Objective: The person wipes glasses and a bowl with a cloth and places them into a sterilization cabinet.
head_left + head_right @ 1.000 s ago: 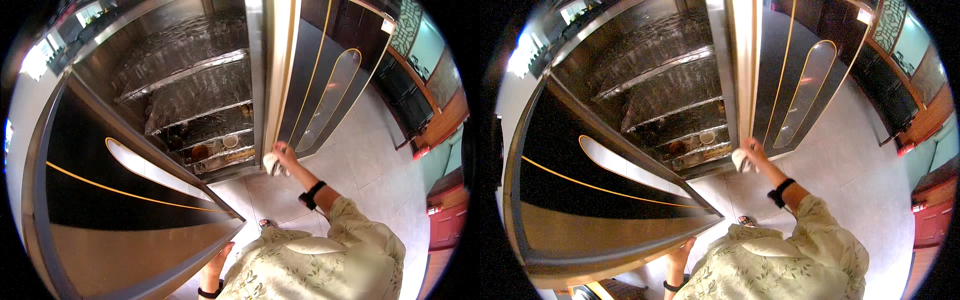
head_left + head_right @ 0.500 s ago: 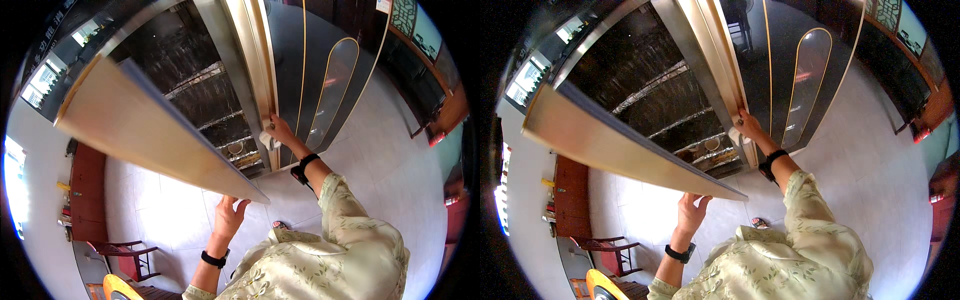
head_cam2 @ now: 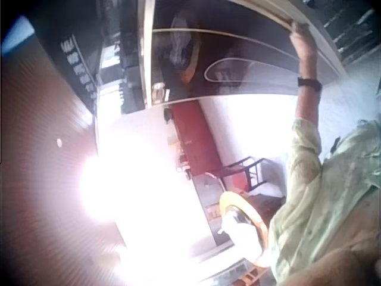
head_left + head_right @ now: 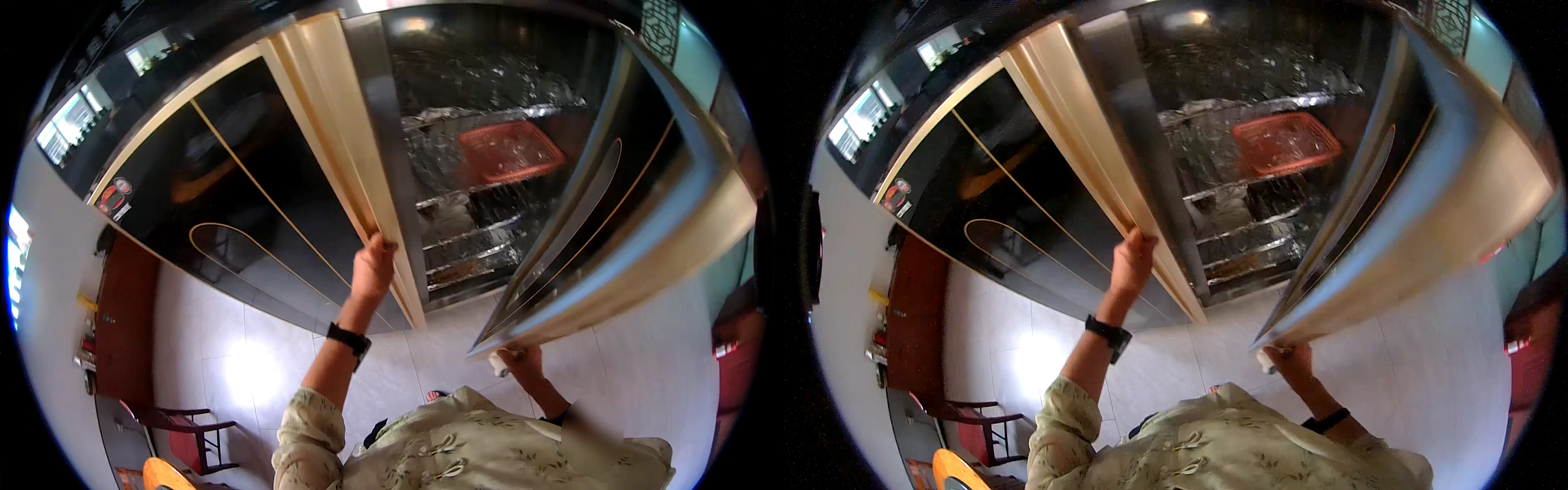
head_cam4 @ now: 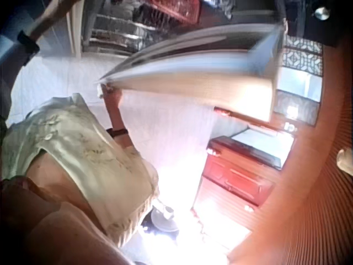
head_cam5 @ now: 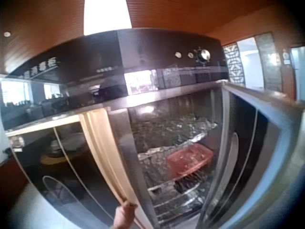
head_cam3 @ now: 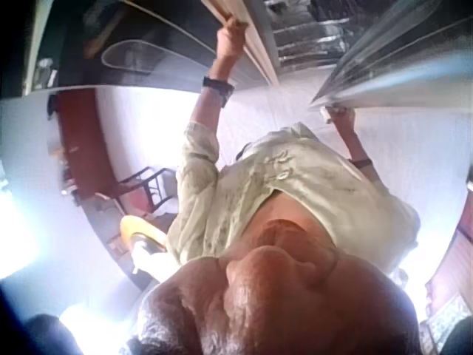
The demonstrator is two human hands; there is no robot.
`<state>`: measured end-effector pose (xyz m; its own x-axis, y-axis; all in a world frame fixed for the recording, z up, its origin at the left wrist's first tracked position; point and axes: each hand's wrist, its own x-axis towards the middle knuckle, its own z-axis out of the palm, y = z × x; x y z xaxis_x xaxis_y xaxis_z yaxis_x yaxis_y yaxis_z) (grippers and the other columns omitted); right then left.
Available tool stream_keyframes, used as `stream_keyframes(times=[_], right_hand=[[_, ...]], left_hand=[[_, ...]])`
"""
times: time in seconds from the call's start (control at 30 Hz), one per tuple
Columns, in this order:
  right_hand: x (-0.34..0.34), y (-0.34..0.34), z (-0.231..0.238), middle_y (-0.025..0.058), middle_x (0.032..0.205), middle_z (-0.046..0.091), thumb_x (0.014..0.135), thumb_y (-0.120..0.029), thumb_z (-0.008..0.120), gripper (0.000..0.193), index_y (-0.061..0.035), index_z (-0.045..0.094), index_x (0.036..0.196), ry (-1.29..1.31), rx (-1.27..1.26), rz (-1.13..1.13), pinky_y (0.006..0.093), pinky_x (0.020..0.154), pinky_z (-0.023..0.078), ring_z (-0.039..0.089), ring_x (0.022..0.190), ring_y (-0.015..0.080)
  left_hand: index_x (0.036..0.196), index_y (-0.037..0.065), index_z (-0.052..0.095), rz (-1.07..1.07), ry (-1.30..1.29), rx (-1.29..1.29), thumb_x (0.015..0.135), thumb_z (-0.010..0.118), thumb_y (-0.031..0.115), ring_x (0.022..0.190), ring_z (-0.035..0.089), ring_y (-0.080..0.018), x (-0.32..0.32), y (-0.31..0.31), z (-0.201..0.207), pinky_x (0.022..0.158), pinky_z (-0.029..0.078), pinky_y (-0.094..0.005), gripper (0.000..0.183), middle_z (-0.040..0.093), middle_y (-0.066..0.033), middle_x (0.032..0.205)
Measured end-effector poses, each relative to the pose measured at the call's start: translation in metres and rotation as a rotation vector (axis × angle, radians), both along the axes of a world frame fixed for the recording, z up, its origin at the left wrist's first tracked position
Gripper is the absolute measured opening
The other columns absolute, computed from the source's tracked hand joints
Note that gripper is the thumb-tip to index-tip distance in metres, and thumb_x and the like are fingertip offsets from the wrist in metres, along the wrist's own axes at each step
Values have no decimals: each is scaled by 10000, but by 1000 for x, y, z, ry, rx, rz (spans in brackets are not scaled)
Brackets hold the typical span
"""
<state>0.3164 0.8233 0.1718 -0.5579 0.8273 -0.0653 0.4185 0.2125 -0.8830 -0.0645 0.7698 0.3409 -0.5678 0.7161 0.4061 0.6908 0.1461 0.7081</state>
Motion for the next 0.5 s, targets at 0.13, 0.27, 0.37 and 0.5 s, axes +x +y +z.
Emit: stream_keyframes(times=[0.13, 0.27, 0.37, 0.5], right_hand=[[80, -9, -7, 139, 890, 652, 696, -194, 811, 420, -11, 586, 999, -104, 436, -227, 350, 653, 535, 644, 738, 269], [122, -15, 19, 154, 968, 620, 696, -187, 821, 483, 1, 550, 1049, 210, -60, -523, 361, 702, 515, 612, 810, 287], [157, -7, 23, 139, 1001, 605, 713, -155, 814, 481, 2, 540, 1075, 137, 89, -667, 355, 748, 505, 594, 878, 268], [220, 29, -21, 110, 1058, 572, 749, -114, 784, 539, 0, 482, 1181, -55, 393, -749, 321, 792, 503, 569, 945, 208]], left_hand=[[820, 11, 515, 44, 57, 13, 849, 629, 126, 693, 630, -388, -37, 30, -7, 575, 489, -389, 165, 596, -228, 707], [803, -2, 494, 126, 137, 4, 842, 652, 160, 693, 573, -443, -56, 49, -14, 568, 465, -420, 230, 572, -240, 703], [811, 2, 509, 102, 156, 10, 841, 655, 169, 726, 588, -438, -53, 47, -12, 581, 472, -438, 224, 598, -225, 723], [909, 77, 604, 205, 187, -95, 874, 613, 243, 791, 627, -387, -35, 50, -2, 658, 499, -440, 169, 655, -172, 787]])
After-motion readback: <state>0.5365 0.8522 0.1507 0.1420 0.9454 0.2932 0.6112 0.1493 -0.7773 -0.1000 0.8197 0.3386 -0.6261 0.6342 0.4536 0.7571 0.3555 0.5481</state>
